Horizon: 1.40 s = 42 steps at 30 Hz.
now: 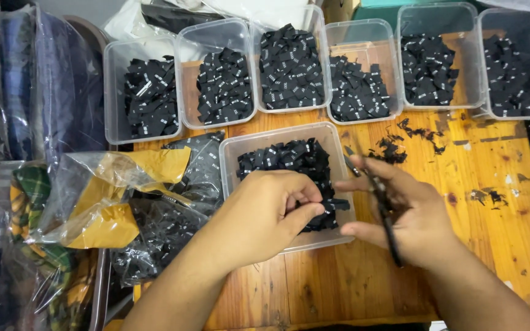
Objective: The person repeatedly picks small black fabric tags from a plastic container and cuts them into smaller pieces using scissors. The cut pieces are returned to the same container. The person also uses a utility knife to trim or separate some tags. The workspace includes multiple containers of similar tags and scattered cuttings on a wooden table.
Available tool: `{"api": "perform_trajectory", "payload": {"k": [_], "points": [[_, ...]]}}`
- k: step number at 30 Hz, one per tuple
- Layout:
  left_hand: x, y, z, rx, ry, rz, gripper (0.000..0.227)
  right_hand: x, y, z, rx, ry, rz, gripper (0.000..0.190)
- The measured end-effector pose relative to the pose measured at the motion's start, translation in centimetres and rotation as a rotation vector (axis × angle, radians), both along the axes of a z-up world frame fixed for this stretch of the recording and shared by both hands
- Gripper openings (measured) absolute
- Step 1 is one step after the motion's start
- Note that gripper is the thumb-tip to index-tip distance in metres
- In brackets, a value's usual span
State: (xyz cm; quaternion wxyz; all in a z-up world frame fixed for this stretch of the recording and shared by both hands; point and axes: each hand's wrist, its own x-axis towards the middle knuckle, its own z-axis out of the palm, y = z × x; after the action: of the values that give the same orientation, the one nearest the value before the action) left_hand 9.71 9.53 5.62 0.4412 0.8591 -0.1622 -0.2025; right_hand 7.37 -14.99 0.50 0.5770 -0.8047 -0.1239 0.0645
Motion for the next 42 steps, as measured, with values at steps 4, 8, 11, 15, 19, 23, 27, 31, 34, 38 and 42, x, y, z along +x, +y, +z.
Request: {"api": "perform_trajectory", "payload": {"k": [4, 8, 11, 15, 19, 23, 27, 31, 34, 38, 42], "points": [[-0.5, -0.6, 0.8, -0.033, 0.037, 0.032, 0.01, -0.8, 0.4, -1.3, 0.143, -0.117, -0.025, 0.081], [-0.7, -1.0, 1.1, -0.076, 0.088, 0.074, 0.01, -0.8, 1.4, 0.6, -0.111, 0.038, -0.173, 0.068], [-0.6, -1.2, 1.3, -0.063, 0.108, 0.081, 0.01, -0.8, 1.4, 0.4, -0.031, 0.016, -0.17, 0.061], [-0.5, -1.0, 1.1, -0.042, 0.109, 0.09, 0.008, -0.5, 1.3, 0.6, 0.02, 0.022, -0.149, 0.057], [-0.3, -0.9, 1.2, -0.021, 0.117, 0.104, 0.007, -0.4, 1.1, 0.0, 0.039, 0.008, -0.138, 0.055], [-0.1, -0.4, 1.8, -0.014, 0.144, 0.12, 0.008, -0.3, 1.0, -0.1, -0.004, 0.006, -0.141, 0.055], [0.0, 0.1, 1.6, -0.128, 0.15, 0.197, 0.007, -0.4, 1.0, -0.7, -0.144, 0.054, -0.168, 0.06], [-0.1, 0.0, 0.4, -0.256, 0.146, 0.202, 0.008, -0.5, 1.8, -1.1, 0.033, -0.023, -0.034, 0.066], [-0.1, -0.2, 0.2, -0.355, 0.235, 0.214, 0.007, -0.5, 1.8, -0.6, 0.051, -0.075, -0.049, 0.071], [-0.3, -0.6, -0.2, -0.456, 0.336, 0.212, 0.003, -0.6, 1.7, 0.1, 0.117, 0.002, -0.079, 0.062], [-0.3, -0.8, -0.6, -0.458, 0.353, 0.22, 0.002, -0.7, 1.7, -0.3, 0.174, -0.002, -0.086, 0.051]]}}
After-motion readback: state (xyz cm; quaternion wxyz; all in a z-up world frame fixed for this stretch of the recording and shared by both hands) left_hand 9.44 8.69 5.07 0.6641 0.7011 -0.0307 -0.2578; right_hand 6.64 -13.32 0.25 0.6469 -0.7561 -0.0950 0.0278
